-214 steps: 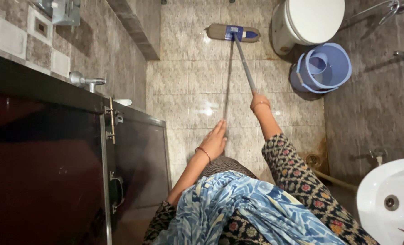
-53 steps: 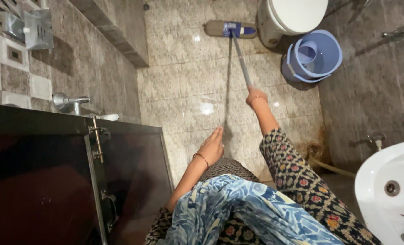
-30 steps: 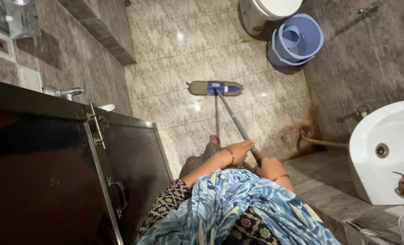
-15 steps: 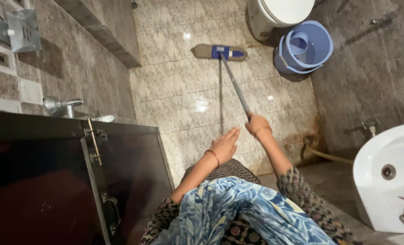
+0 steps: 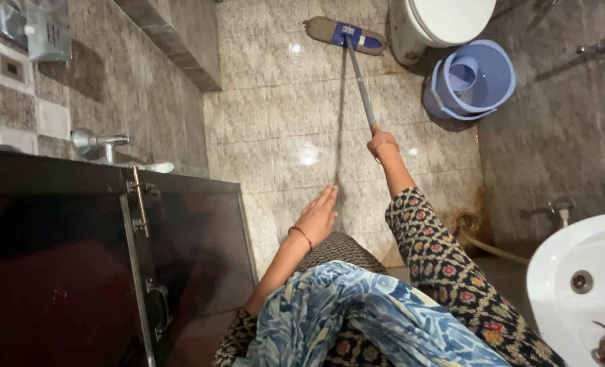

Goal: The person mops the tiled floor of a bathroom using a flat mop, moving the mop head around the toilet, sink, and entryway.

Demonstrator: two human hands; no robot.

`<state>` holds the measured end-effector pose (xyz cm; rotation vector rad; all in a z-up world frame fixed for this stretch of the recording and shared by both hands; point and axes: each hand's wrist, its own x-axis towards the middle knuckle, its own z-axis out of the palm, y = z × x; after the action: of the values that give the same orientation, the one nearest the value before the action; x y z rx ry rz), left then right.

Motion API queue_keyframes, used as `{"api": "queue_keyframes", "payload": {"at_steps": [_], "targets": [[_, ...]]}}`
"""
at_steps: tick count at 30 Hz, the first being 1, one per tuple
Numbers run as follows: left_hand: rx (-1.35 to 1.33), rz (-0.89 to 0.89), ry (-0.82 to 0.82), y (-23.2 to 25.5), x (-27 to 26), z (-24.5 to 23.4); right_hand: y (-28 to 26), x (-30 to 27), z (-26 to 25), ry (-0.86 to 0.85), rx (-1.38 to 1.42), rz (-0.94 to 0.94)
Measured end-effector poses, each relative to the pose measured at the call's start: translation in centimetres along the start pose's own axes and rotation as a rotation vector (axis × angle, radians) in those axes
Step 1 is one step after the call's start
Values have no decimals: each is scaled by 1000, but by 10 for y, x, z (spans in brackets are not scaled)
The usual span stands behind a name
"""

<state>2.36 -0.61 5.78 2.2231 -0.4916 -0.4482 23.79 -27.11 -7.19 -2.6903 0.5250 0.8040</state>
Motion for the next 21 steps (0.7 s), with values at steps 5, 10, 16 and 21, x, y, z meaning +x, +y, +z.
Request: {"api": "queue_keyframes", "payload": {"at_steps": [5, 10, 16, 21], "targets": [[43, 56, -25, -12, 1, 24, 15, -53, 7, -87, -1, -34], [9, 120, -87, -26, 5, 57, 40, -151, 38, -127, -20, -129], [-17, 154, -171, -15, 0, 106, 71, -309, 38, -114, -18, -240], [2, 305, -358, -24, -23, 154, 84, -389, 36, -142, 41, -116]]}}
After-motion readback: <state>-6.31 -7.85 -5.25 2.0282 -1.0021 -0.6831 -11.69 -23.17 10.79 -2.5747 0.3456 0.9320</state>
